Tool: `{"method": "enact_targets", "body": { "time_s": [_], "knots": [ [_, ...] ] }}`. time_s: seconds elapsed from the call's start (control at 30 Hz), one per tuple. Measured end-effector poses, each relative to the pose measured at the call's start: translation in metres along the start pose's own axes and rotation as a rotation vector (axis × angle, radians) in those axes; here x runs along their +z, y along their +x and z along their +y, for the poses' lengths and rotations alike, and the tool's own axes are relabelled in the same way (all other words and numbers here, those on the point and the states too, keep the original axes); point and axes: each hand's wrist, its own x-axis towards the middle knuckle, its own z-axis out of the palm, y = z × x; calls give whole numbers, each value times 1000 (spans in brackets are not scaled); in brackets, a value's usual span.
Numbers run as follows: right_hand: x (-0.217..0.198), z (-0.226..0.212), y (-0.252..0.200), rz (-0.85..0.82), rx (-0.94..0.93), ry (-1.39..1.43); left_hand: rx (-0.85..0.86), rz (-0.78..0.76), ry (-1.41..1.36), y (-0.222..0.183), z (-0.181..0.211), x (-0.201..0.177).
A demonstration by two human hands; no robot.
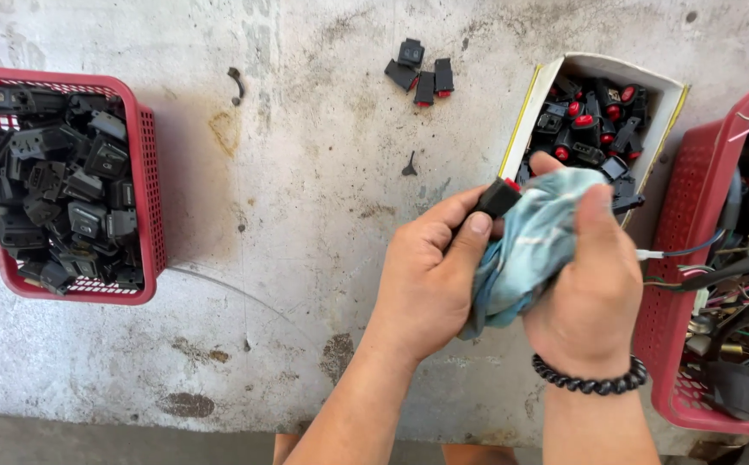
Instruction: Cleaning and sorting motorcycle electronic switch components on a metal workbench.
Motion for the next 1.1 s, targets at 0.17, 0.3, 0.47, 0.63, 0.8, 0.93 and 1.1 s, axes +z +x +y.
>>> {"method": "enact_targets", "body": {
  "time_s": [0.17,0.3,0.47,0.63,0.8,0.93,1.1],
  "knots": [
    [-2,16,0,19,118,-3,113,87,162,0,4,9],
    [-26,35,1,-129,7,-84,68,85,106,-6,-2,5],
    [-14,27,-6,-75,102,306,-45,87,-48,-11,-8,8],
    [-23,34,-8,-72,112,-30,36,69,138,-11,4,7],
    [-12,29,-7,90,205,223,-31,60,37,-5,-4,9],
    [-21,11,-10,-64,203,437,-75,83,-43,-2,-5,16],
    [-59,8,0,114,97,-23,-186,104,209,10,-5,36]
  ]
}}
